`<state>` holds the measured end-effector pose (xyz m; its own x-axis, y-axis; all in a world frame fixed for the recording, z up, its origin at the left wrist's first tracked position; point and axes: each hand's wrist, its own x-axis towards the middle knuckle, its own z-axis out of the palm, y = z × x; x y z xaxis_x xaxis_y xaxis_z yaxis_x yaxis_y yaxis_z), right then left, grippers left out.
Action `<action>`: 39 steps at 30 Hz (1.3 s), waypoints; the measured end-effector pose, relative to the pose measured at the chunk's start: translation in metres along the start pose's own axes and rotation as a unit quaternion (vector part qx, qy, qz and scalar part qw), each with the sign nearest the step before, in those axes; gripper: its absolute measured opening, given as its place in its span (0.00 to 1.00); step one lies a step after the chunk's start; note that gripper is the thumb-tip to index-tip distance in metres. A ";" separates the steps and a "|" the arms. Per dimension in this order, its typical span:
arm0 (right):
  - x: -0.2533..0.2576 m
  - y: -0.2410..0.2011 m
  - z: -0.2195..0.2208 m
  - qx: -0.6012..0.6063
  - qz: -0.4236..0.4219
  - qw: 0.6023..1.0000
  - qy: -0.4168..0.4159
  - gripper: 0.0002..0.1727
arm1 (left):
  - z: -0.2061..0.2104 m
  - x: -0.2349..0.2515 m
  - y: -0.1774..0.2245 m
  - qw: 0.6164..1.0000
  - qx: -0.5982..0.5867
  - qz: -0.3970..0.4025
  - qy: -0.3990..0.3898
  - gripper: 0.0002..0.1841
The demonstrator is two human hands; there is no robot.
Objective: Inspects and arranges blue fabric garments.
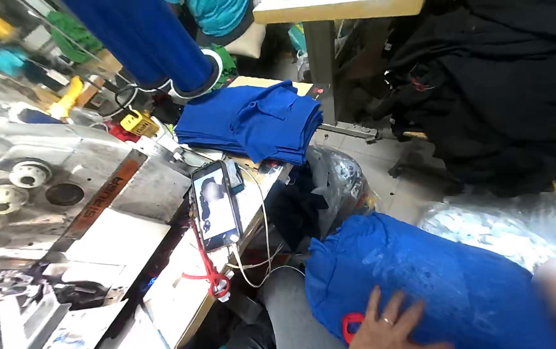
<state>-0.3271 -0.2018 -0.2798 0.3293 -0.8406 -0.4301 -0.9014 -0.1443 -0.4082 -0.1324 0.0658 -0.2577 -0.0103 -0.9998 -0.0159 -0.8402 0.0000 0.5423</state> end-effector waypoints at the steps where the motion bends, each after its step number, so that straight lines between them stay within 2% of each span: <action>1: 0.022 -0.006 0.004 -0.011 0.020 0.999 -0.024 0.53 | 0.012 -0.007 0.000 0.999 0.019 0.004 -0.025 0.33; 3: 0.057 -0.022 0.011 -0.023 0.058 0.994 -0.093 0.50 | 0.026 -0.011 0.005 0.998 0.015 0.004 -0.055 0.31; 6: 0.082 -0.041 0.017 -0.013 0.062 0.986 -0.151 0.22 | 0.005 -0.003 0.007 0.992 -0.061 -0.016 -0.107 0.27; 7: 0.086 -0.041 0.017 -0.024 0.048 0.988 -0.143 0.17 | -0.011 0.003 0.003 0.992 -0.092 -0.026 -0.084 0.24; 9: 0.091 -0.031 0.017 -0.058 0.015 0.992 -0.109 0.17 | -0.038 0.015 -0.018 0.991 -0.094 -0.073 0.067 0.17; 10: 0.091 -0.025 0.018 -0.069 0.008 0.993 -0.092 0.18 | -0.050 0.022 -0.033 0.982 -0.065 -0.129 0.119 0.17; 11: 0.088 -0.023 0.018 -0.069 0.009 0.994 -0.081 0.20 | -0.060 0.028 -0.050 0.970 -0.034 -0.198 0.137 0.19; 13: 0.081 -0.023 0.021 -0.058 0.016 0.996 -0.060 0.20 | -0.069 0.036 -0.079 0.940 -0.034 -0.330 0.079 0.26; 14: 0.078 -0.024 0.022 -0.055 0.018 0.997 -0.047 0.21 | -0.068 0.037 -0.089 0.927 -0.056 -0.368 0.048 0.29; 15: 0.076 -0.025 0.024 -0.054 0.019 0.998 -0.033 0.21 | -0.063 0.033 -0.095 0.922 -0.071 -0.377 0.055 0.28; 18: 0.065 -0.017 0.026 -0.049 0.030 0.998 0.034 0.21 | -0.033 0.010 -0.101 0.930 -0.034 -0.289 0.223 0.19; 19: 0.063 -0.013 0.030 -0.045 0.036 0.997 0.050 0.21 | -0.026 0.004 -0.101 0.929 -0.024 -0.273 0.250 0.17; 21: 0.062 -0.007 0.038 -0.045 0.044 0.997 0.052 0.20 | -0.022 0.003 -0.099 0.922 -0.013 -0.285 0.260 0.17; 24: 0.066 -0.005 0.032 -0.046 0.015 0.997 0.054 0.21 | -0.042 0.015 -0.089 0.919 0.034 -0.320 0.228 0.15; 27: 0.031 -0.028 0.007 -0.020 -0.077 0.988 0.131 0.31 | -0.054 0.011 -0.079 0.941 0.094 -0.196 0.261 0.12; 29: -0.013 -0.060 0.000 -0.020 -0.115 0.978 0.171 0.36 | -0.045 0.012 -0.067 0.965 0.068 -0.092 0.236 0.12; 30: -0.036 -0.075 0.008 -0.021 -0.147 0.971 0.188 0.37 | -0.034 0.013 -0.062 0.976 0.057 -0.063 0.198 0.16; 32: -0.078 -0.084 0.047 -0.031 -0.218 0.956 0.193 0.39 | -0.010 0.014 -0.051 0.992 0.065 -0.070 0.081 0.38; 33: -0.093 -0.073 0.075 -0.047 -0.248 0.950 0.187 0.40 | -0.004 0.012 -0.045 0.993 0.079 -0.088 0.029 0.48; 34: -0.103 -0.056 0.100 -0.069 -0.267 0.941 0.195 0.41 | -0.002 0.010 -0.040 0.991 0.086 -0.099 0.001 0.54; 36: -0.107 -0.027 0.120 -0.097 -0.276 0.931 0.219 0.41 | -0.001 0.002 -0.032 0.991 0.081 -0.102 -0.028 0.56; 39: -0.104 -0.020 0.117 -0.093 -0.271 0.928 0.238 0.41 | -0.004 -0.016 -0.026 0.993 0.060 -0.096 -0.032 0.46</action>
<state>-0.3111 -0.0502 -0.3208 0.6276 -0.7468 0.2199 -0.6863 -0.6641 -0.2967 -0.1083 0.0816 -0.2685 0.1255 -0.9782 -0.1657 -0.8883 -0.1851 0.4203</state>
